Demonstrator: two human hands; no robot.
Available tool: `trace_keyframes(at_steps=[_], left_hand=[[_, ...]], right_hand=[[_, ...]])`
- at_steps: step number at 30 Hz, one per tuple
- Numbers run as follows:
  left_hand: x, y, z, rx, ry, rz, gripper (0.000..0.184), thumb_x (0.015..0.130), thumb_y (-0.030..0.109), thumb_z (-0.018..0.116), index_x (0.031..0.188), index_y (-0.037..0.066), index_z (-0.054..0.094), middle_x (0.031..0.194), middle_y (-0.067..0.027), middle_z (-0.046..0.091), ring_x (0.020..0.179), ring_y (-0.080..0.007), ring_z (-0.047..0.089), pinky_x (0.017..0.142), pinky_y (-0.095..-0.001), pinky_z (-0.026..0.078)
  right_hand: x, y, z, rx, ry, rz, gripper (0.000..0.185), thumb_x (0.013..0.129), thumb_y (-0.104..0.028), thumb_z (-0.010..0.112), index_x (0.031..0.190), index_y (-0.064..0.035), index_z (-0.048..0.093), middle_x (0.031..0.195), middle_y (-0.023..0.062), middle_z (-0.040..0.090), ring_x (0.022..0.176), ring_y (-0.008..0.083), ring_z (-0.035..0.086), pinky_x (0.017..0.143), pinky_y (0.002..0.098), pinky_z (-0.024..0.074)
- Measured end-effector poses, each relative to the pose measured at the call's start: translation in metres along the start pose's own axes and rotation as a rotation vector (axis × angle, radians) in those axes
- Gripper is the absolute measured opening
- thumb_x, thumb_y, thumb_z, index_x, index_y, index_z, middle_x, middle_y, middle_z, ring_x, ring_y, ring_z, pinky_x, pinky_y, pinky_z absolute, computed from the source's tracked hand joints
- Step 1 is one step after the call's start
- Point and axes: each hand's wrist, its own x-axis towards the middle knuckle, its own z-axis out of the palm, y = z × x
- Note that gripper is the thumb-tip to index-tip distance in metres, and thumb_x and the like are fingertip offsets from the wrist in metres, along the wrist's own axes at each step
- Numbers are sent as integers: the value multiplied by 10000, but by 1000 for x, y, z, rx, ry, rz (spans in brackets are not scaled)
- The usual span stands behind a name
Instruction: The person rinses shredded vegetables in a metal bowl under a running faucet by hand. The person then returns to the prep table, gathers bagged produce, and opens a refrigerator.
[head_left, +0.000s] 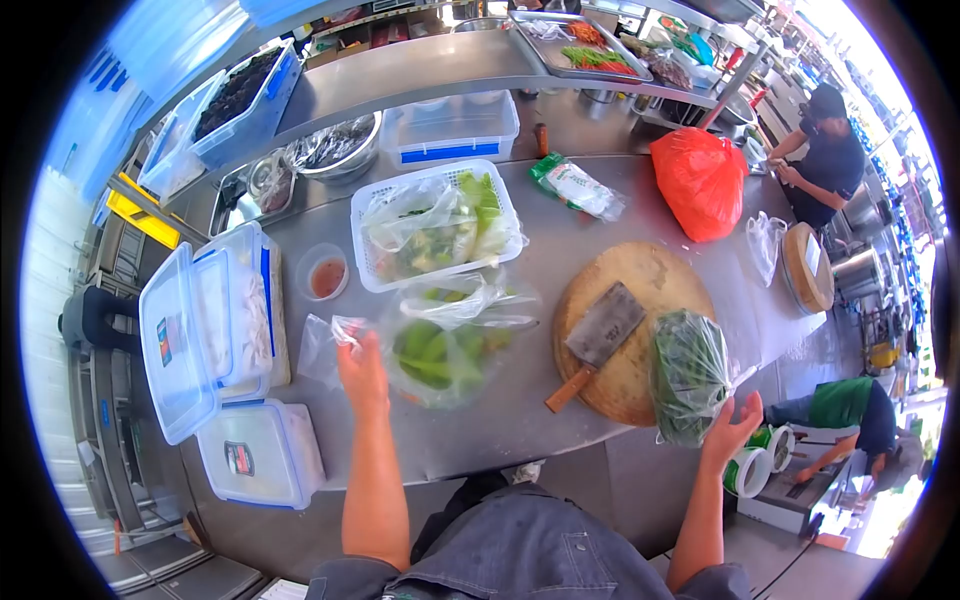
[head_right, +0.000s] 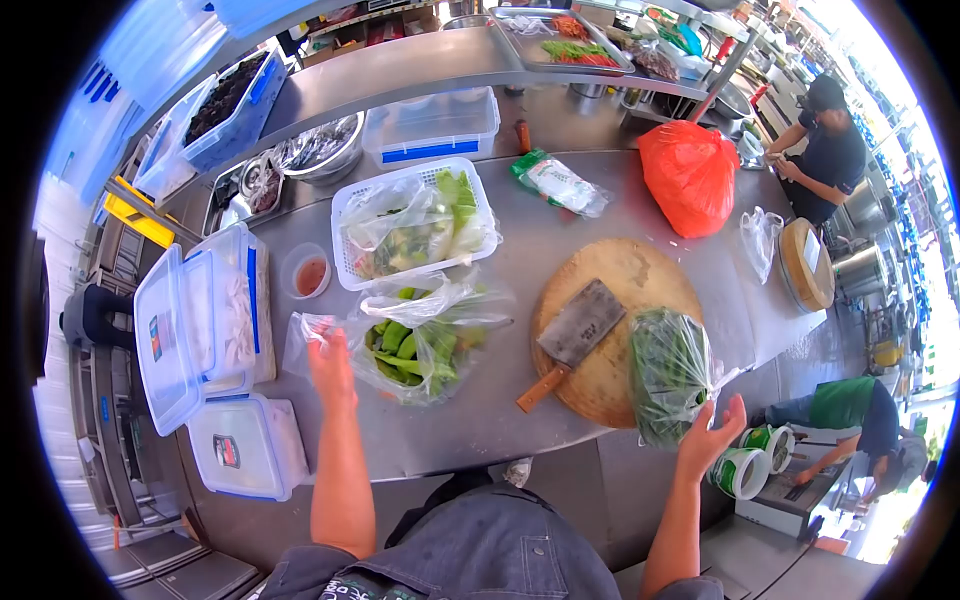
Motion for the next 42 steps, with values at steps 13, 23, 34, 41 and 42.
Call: trace_keyframes(at_steps=[13,23,34,41,42], left_hand=[[-36,41,-15,391,-230,262,308,962,251,513,1133,2,574,988,-64,618,846,-128,546,768,-272,444],[-19,87,-70,-253,-153,7,251,941,171,509,875,-35,637,1206,-140,592,1076,-212,549,893,-322,409],[-20,162,-34,465,-629,755,125,851,105,599,820,-5,648,1112,-148,618,1035,-300,574,888,-382,444],[-28,166,-34,317,-510,691,226,808,102,669,998,2,599,1064,-130,629,960,-279,601,834,-363,468],[-30,149,-33,322,-503,674,265,807,105,674,1037,0,593,1065,-127,631,960,-275,602,836,-360,467]], right_hand=[[-131,-255,153,215,-1285,-348,828,806,-197,702,1476,-182,216,814,97,653,658,259,625,641,338,510],[-67,-305,161,348,-683,-629,219,757,-117,741,838,-47,549,837,102,514,793,258,533,673,340,426],[-126,-330,148,678,-1510,-48,402,924,-111,567,1286,-33,411,813,29,589,752,92,541,724,261,451],[-128,-323,149,450,-1634,-210,153,914,-135,582,927,14,613,715,32,562,692,82,494,642,267,436],[-124,-320,147,456,-1609,-248,141,917,-132,578,948,4,601,714,34,560,687,83,487,641,272,438]])
